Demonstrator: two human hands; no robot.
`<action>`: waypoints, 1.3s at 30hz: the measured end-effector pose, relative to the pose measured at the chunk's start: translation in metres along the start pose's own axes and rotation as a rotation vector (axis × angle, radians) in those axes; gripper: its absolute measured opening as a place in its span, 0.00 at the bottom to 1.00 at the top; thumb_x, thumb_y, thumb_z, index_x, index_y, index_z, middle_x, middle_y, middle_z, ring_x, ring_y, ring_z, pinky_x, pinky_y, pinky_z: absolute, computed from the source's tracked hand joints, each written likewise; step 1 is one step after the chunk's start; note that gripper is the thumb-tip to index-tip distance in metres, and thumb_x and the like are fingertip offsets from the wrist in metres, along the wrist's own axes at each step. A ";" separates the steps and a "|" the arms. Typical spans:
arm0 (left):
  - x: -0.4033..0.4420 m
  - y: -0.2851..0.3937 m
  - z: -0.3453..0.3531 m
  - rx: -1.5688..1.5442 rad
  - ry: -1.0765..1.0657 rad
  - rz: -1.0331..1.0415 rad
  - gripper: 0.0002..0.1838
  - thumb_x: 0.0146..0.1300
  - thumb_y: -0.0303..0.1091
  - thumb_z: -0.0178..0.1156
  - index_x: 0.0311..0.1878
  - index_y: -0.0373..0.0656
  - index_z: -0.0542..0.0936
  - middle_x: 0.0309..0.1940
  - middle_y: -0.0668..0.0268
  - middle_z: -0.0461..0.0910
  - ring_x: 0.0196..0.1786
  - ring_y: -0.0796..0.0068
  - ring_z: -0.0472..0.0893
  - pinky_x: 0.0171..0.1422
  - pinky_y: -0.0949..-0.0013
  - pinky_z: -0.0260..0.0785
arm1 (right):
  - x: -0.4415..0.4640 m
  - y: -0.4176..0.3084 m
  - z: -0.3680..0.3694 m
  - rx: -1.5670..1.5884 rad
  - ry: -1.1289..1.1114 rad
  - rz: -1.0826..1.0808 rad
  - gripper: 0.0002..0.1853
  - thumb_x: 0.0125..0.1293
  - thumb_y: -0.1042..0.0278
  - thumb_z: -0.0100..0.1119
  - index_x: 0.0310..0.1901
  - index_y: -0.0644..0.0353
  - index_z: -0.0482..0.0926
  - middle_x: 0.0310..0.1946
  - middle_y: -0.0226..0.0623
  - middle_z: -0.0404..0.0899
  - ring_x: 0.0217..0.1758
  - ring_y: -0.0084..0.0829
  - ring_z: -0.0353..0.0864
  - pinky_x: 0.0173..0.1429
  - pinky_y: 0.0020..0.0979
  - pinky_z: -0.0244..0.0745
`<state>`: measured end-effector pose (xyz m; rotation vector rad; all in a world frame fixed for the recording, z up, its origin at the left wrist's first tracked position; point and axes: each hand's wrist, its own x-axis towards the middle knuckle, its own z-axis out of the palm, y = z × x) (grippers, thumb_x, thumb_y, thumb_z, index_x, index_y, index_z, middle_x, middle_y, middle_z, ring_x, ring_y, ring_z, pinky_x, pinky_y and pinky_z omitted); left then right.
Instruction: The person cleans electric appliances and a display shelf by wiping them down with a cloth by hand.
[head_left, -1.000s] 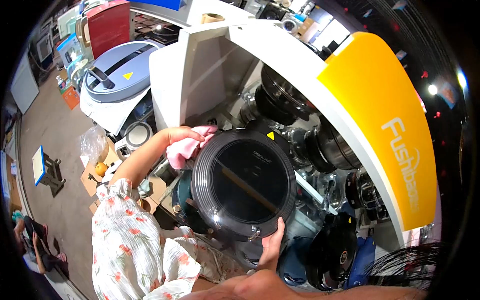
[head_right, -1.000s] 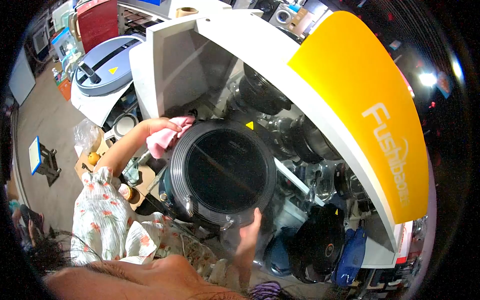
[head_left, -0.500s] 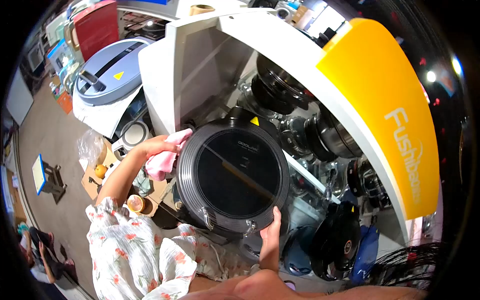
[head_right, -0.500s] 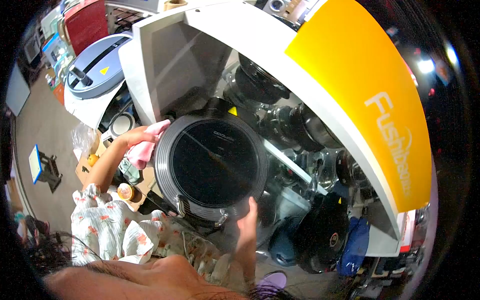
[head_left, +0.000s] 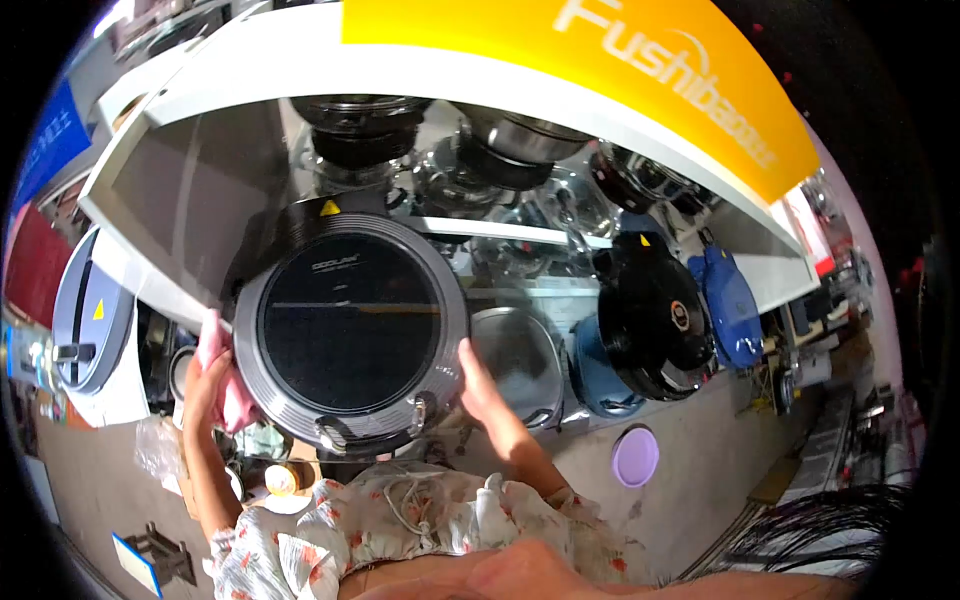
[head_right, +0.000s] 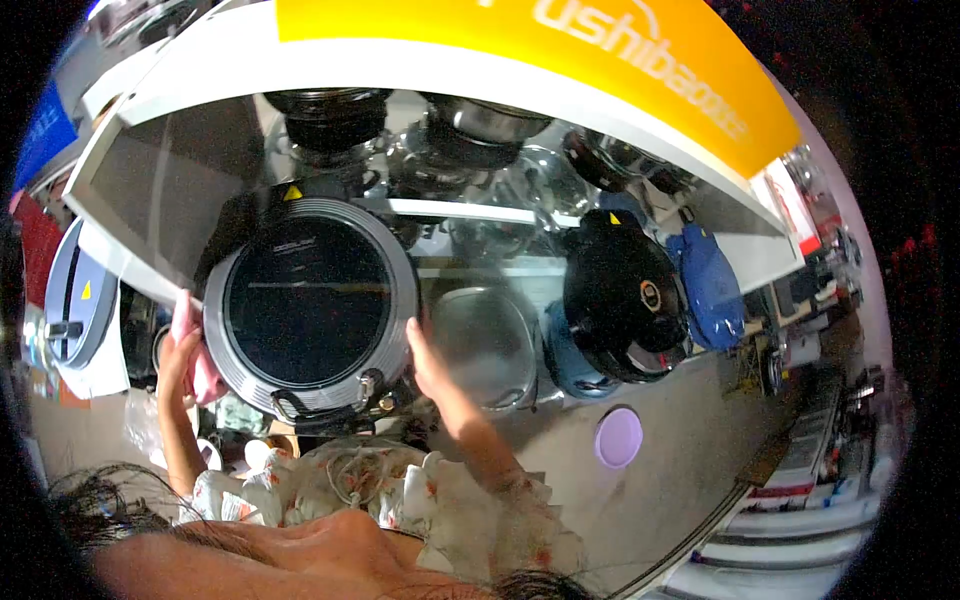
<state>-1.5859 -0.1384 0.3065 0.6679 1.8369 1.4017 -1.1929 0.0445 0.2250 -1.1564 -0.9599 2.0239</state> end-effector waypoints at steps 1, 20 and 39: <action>-0.008 0.004 0.002 -0.015 0.026 0.044 0.23 0.61 0.29 0.58 0.59 0.32 0.71 0.48 0.58 0.78 0.49 0.69 0.78 0.56 0.68 0.69 | -0.009 -0.003 -0.001 -0.202 -0.004 -0.206 0.38 0.71 0.41 0.41 0.72 0.59 0.48 0.72 0.42 0.48 0.75 0.39 0.46 0.75 0.40 0.42; -0.100 -0.018 0.399 0.461 0.103 0.460 0.37 0.60 0.39 0.63 0.68 0.33 0.59 0.57 0.45 0.73 0.58 0.52 0.76 0.64 0.61 0.67 | -0.168 -0.032 -0.266 -0.721 0.130 -0.461 0.33 0.65 0.71 0.56 0.70 0.64 0.55 0.65 0.50 0.64 0.65 0.41 0.67 0.67 0.37 0.61; 0.125 0.039 0.539 1.158 0.126 0.455 0.42 0.53 0.50 0.62 0.70 0.47 0.60 0.68 0.43 0.57 0.69 0.44 0.60 0.70 0.48 0.56 | -0.188 -0.044 -0.332 -1.238 0.262 -0.603 0.19 0.67 0.66 0.51 0.58 0.60 0.72 0.45 0.54 0.78 0.46 0.51 0.80 0.50 0.47 0.74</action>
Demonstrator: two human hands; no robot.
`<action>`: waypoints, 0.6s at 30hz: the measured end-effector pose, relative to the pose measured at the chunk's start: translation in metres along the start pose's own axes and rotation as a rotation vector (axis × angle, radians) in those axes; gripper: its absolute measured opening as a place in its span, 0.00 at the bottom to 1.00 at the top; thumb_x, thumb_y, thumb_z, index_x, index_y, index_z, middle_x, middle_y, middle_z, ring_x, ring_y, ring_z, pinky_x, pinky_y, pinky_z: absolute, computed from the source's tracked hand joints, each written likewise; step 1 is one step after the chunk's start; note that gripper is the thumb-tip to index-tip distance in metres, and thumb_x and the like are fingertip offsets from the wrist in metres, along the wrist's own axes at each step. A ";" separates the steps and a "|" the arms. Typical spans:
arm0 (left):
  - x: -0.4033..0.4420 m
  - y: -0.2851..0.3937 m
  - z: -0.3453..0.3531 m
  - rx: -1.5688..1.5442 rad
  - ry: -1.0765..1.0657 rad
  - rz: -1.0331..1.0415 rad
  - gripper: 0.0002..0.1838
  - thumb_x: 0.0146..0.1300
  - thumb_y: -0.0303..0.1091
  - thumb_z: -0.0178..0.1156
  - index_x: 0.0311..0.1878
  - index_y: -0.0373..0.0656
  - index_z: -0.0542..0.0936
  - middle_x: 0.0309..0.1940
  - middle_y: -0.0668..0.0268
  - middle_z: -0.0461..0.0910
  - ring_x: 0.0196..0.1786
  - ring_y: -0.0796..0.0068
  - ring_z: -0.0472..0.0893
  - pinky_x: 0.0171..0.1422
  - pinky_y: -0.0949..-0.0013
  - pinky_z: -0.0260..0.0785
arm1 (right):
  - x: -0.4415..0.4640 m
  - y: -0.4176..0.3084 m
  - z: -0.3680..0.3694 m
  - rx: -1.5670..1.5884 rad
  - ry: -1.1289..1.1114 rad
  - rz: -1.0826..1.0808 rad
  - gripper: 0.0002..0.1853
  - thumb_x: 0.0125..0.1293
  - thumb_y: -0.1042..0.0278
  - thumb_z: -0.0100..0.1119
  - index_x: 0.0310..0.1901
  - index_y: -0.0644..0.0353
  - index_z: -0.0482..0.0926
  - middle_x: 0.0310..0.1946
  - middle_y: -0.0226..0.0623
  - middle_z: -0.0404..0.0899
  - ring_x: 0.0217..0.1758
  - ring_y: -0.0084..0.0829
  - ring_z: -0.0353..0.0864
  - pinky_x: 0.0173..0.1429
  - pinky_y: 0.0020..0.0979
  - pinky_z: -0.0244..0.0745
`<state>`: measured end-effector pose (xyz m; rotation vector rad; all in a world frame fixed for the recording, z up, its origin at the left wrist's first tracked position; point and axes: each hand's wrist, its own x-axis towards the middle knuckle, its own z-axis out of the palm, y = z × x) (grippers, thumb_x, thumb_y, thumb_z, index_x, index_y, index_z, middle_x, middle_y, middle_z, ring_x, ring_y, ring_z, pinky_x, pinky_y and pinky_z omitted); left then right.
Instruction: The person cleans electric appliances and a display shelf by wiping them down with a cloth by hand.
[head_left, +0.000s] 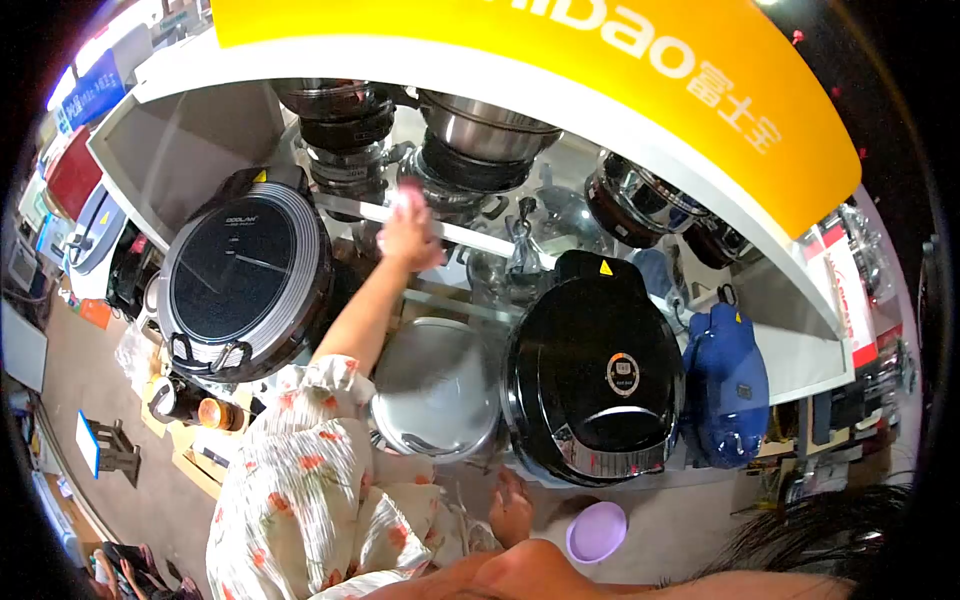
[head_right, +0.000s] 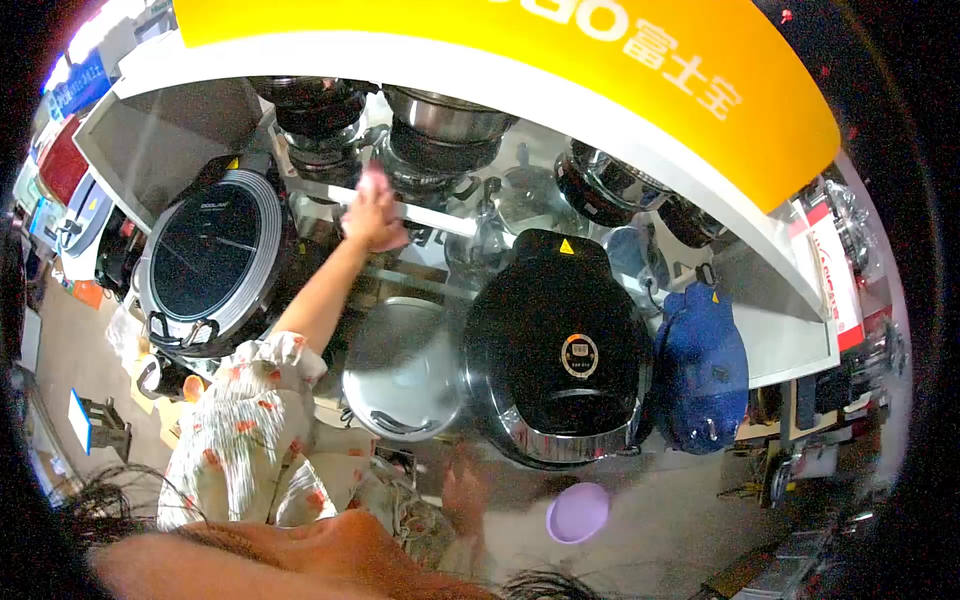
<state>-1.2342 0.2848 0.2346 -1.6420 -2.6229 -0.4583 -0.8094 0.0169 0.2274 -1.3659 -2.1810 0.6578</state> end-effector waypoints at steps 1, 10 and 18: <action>0.000 0.023 0.009 -0.011 -0.025 0.034 0.44 0.54 0.50 0.61 0.72 0.49 0.56 0.68 0.44 0.58 0.67 0.44 0.62 0.68 0.48 0.59 | 0.005 -0.003 -0.002 -0.008 -0.012 0.005 0.19 0.67 0.65 0.51 0.58 0.59 0.72 0.45 0.53 0.78 0.46 0.51 0.80 0.51 0.47 0.74; -0.105 0.027 -0.013 -0.320 0.166 0.305 0.39 0.43 0.33 0.63 0.65 0.47 0.67 0.69 0.50 0.56 0.69 0.47 0.60 0.71 0.52 0.56 | 0.054 -0.012 0.000 0.109 -0.228 0.116 0.17 0.68 0.65 0.53 0.57 0.55 0.74 0.43 0.48 0.79 0.41 0.43 0.80 0.45 0.39 0.75; 0.001 -0.025 0.015 -0.114 0.444 -0.149 0.46 0.41 0.39 0.68 0.67 0.44 0.62 0.68 0.41 0.56 0.58 0.43 0.70 0.63 0.52 0.65 | 0.046 -0.018 0.005 -0.043 -0.138 0.097 0.15 0.68 0.65 0.53 0.54 0.57 0.77 0.40 0.46 0.80 0.39 0.43 0.80 0.44 0.38 0.75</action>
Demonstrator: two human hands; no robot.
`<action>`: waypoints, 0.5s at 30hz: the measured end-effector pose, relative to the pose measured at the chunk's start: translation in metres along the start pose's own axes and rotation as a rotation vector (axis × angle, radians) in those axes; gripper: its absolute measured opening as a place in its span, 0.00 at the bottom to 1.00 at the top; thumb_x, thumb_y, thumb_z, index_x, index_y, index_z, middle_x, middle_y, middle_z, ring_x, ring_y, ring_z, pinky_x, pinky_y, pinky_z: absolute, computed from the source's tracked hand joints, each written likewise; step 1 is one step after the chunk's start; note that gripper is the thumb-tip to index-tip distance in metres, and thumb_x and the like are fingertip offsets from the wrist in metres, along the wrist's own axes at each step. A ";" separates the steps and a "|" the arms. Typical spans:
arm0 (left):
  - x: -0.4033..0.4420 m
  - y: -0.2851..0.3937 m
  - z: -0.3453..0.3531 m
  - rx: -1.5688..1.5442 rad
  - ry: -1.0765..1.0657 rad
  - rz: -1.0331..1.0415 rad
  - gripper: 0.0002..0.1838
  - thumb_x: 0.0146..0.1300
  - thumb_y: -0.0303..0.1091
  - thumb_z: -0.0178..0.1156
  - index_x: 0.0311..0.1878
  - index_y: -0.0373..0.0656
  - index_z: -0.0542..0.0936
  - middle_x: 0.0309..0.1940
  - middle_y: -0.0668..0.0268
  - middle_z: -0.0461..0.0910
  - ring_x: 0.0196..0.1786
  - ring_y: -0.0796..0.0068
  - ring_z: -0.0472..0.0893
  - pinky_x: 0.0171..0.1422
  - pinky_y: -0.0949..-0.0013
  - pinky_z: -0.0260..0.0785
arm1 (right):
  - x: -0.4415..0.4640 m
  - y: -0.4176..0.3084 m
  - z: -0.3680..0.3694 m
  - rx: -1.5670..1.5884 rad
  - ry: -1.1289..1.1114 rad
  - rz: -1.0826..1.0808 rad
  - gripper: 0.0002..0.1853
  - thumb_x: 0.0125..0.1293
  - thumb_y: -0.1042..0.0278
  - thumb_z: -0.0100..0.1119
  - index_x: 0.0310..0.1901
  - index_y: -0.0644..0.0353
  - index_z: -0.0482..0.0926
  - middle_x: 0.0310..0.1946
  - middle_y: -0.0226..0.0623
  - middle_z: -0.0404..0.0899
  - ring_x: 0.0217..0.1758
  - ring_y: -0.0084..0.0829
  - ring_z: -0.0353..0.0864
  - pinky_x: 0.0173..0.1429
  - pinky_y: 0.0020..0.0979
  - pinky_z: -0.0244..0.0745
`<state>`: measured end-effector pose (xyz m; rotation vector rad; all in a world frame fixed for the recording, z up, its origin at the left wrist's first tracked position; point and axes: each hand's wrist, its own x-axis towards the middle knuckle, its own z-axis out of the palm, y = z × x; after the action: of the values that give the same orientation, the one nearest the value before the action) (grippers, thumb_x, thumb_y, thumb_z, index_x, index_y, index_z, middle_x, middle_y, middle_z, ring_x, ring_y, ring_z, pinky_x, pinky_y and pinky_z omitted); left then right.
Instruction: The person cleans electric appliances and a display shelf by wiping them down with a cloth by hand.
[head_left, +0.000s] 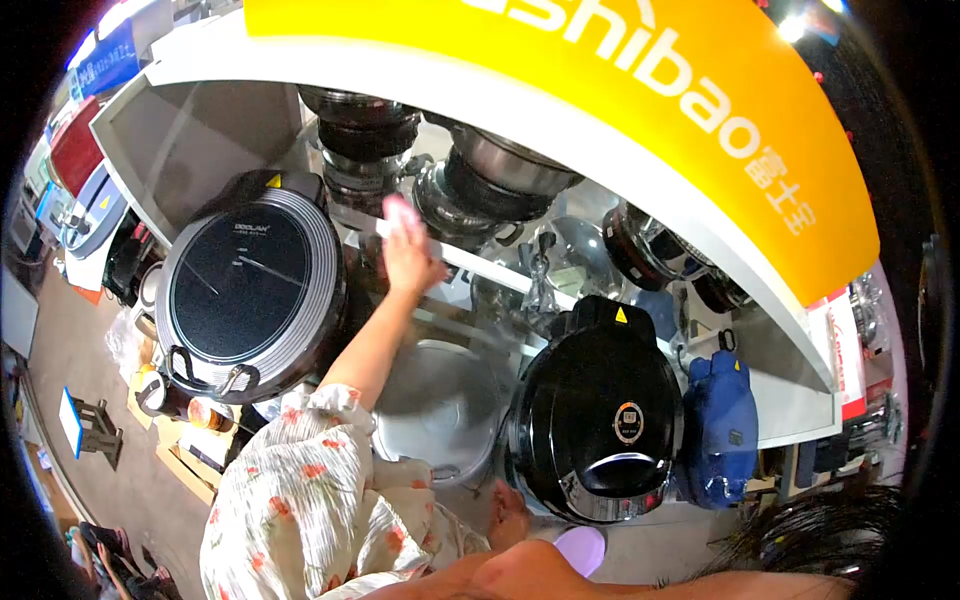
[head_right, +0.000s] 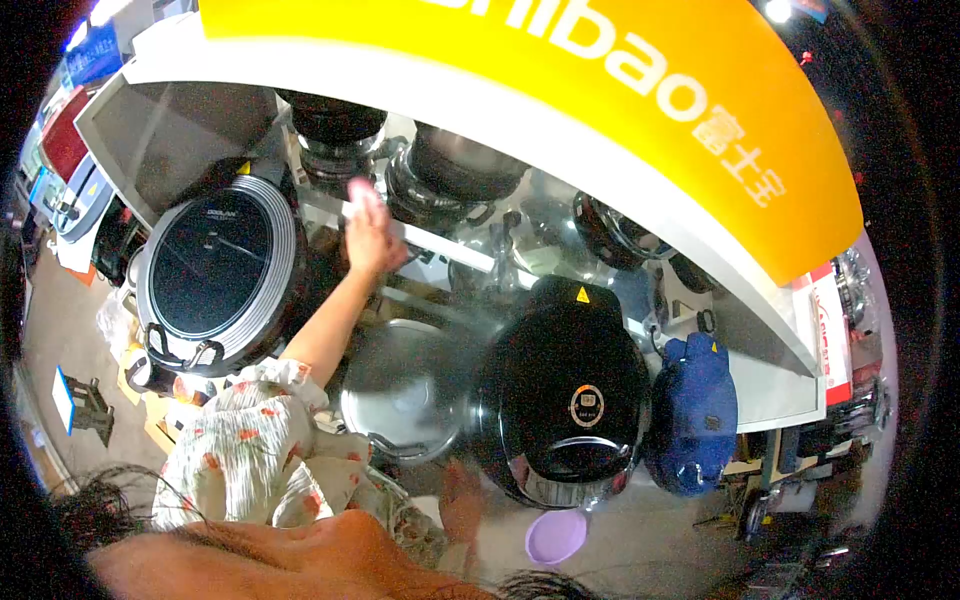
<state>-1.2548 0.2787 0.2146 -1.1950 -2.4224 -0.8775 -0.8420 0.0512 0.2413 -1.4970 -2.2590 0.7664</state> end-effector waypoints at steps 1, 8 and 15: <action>-0.010 0.027 -0.008 0.038 -0.108 0.064 0.45 0.43 0.40 0.67 0.67 0.43 0.62 0.67 0.42 0.58 0.56 0.44 0.72 0.62 0.51 0.66 | -0.002 -0.009 -0.003 0.010 -0.024 0.041 0.15 0.68 0.64 0.52 0.54 0.57 0.77 0.41 0.47 0.80 0.41 0.45 0.80 0.46 0.39 0.74; -0.085 0.069 -0.038 -0.853 -0.417 0.095 0.28 0.54 0.35 0.62 0.61 0.44 0.72 0.57 0.55 0.74 0.54 0.60 0.77 0.58 0.60 0.72 | 0.004 -0.021 -0.020 0.076 -0.151 0.023 0.17 0.69 0.62 0.49 0.56 0.56 0.76 0.45 0.51 0.79 0.46 0.51 0.79 0.51 0.44 0.73; -0.109 -0.006 -0.119 -0.274 -0.186 0.033 0.34 0.55 0.49 0.62 0.66 0.49 0.70 0.69 0.48 0.60 0.68 0.42 0.60 0.69 0.49 0.59 | -0.012 -0.006 -0.042 0.020 -0.336 0.044 0.20 0.70 0.59 0.50 0.61 0.55 0.71 0.50 0.51 0.78 0.53 0.49 0.78 0.56 0.43 0.72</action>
<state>-1.1939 0.1334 0.2485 -1.4680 -2.4752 -1.1661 -0.8193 0.0494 0.2795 -1.5070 -2.4497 1.1241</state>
